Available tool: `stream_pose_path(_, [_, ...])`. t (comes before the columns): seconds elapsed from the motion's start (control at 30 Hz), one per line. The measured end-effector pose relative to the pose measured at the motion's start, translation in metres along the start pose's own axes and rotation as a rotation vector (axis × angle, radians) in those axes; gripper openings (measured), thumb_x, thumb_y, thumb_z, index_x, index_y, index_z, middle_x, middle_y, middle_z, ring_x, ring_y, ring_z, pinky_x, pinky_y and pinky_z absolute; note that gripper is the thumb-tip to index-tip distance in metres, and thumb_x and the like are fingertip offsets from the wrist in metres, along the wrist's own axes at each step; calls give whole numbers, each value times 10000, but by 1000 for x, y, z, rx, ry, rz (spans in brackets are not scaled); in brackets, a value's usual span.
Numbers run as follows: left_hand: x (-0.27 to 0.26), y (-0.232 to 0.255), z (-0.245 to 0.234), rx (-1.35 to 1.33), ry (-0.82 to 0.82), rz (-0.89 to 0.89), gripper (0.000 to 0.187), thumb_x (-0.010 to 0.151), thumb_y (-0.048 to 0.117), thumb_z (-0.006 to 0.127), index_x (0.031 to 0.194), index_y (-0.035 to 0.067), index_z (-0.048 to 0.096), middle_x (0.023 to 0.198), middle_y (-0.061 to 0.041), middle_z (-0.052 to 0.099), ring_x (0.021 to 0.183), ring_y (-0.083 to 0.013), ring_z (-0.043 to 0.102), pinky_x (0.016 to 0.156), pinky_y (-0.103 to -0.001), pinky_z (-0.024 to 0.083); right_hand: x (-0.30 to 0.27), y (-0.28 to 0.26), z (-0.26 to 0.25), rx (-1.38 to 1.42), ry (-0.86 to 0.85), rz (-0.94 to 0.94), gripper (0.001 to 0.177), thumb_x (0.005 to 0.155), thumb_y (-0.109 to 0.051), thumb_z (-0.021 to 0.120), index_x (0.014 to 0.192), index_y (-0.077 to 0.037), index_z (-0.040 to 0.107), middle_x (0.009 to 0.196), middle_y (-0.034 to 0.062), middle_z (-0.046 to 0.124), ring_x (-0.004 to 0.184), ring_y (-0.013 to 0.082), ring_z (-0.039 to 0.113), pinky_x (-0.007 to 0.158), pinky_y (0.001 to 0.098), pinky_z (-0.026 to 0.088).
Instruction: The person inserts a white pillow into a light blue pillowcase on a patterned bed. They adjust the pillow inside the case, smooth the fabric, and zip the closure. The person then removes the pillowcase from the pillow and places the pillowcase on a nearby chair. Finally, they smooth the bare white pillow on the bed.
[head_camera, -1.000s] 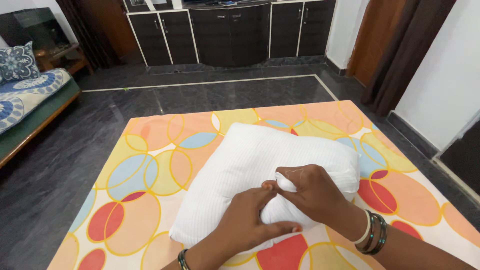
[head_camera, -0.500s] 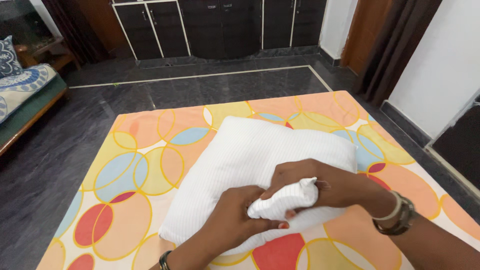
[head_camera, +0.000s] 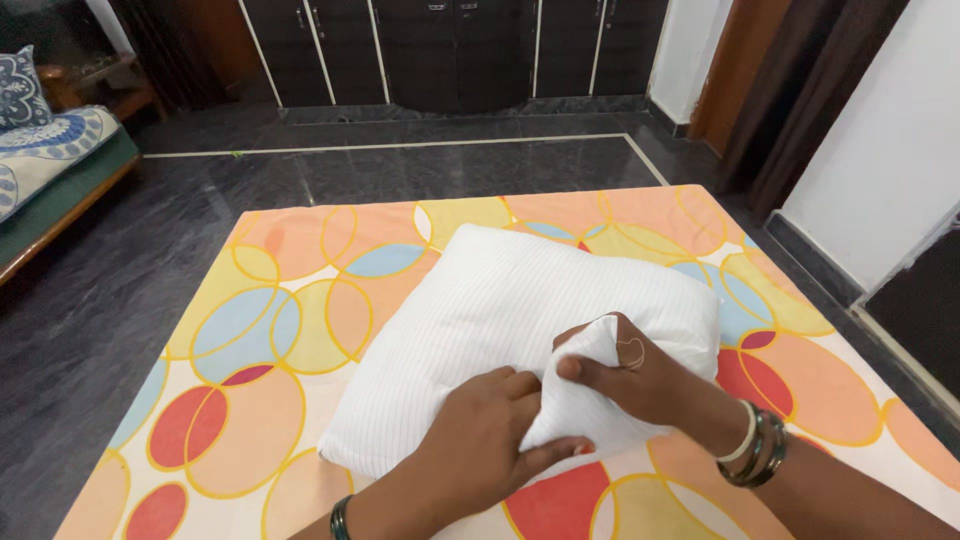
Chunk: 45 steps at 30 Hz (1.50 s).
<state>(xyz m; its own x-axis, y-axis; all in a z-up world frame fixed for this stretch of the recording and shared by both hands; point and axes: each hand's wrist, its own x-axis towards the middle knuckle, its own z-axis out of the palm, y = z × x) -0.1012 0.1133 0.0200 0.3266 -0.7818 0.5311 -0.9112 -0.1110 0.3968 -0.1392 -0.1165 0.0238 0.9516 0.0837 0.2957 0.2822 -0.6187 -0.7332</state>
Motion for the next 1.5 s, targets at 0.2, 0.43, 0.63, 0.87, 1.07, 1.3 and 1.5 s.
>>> stream_pose_path(0.2, [0,-5,1,-128,97,-5,328,785,264,764,1005,22,742,930,-159,721,845,-343,683,713,-429,538,2,-52,-29,251,-460,-359,686,698,-270,912,1264,-23,611,1173,97,672,1119,199,646,964,354,522])
stream_pose_path(0.43, [8,-22,6,-221,29,-394,193,837,241,729,906,66,772,776,-170,741,683,-324,713,614,-430,527,-2,-71,-14,70,-283,-180,621,793,-213,848,1349,-76,607,1145,60,748,1040,152,706,907,325,555])
stream_pose_path(0.63, [14,-22,-6,-369,-7,-418,296,892,319,663,932,43,762,747,-153,742,670,-296,731,633,-392,537,-2,-56,-7,104,-215,-64,488,806,-219,825,1241,-73,659,1029,45,773,920,135,714,822,308,576])
stream_pose_path(0.87, [9,-9,-39,-73,-27,-84,729,745,471,846,1239,-24,640,1109,-192,693,1007,-354,663,851,-430,519,6,-22,-3,157,35,71,423,807,-261,816,1152,-50,692,971,41,765,881,130,708,787,305,585])
stream_pose_path(1.07, [1,10,-31,683,144,-167,697,552,317,838,1159,42,634,1033,-164,627,972,-374,608,689,-511,444,8,4,1,441,363,219,423,798,-308,800,1106,-38,692,954,31,758,872,135,724,770,310,603])
stream_pose_path(1.3, [5,-44,-22,439,-11,-97,323,712,120,723,1002,54,596,869,-102,655,850,-314,647,673,-430,502,12,36,-22,725,116,159,599,879,-543,488,1011,4,695,843,77,731,747,155,698,691,301,579])
stream_pose_path(1.5, [2,-46,-17,432,-128,-57,167,807,115,646,973,107,635,843,-68,664,851,-290,656,701,-431,500,17,34,-44,690,-267,27,943,935,-752,191,900,45,695,712,118,712,597,175,684,595,293,566])
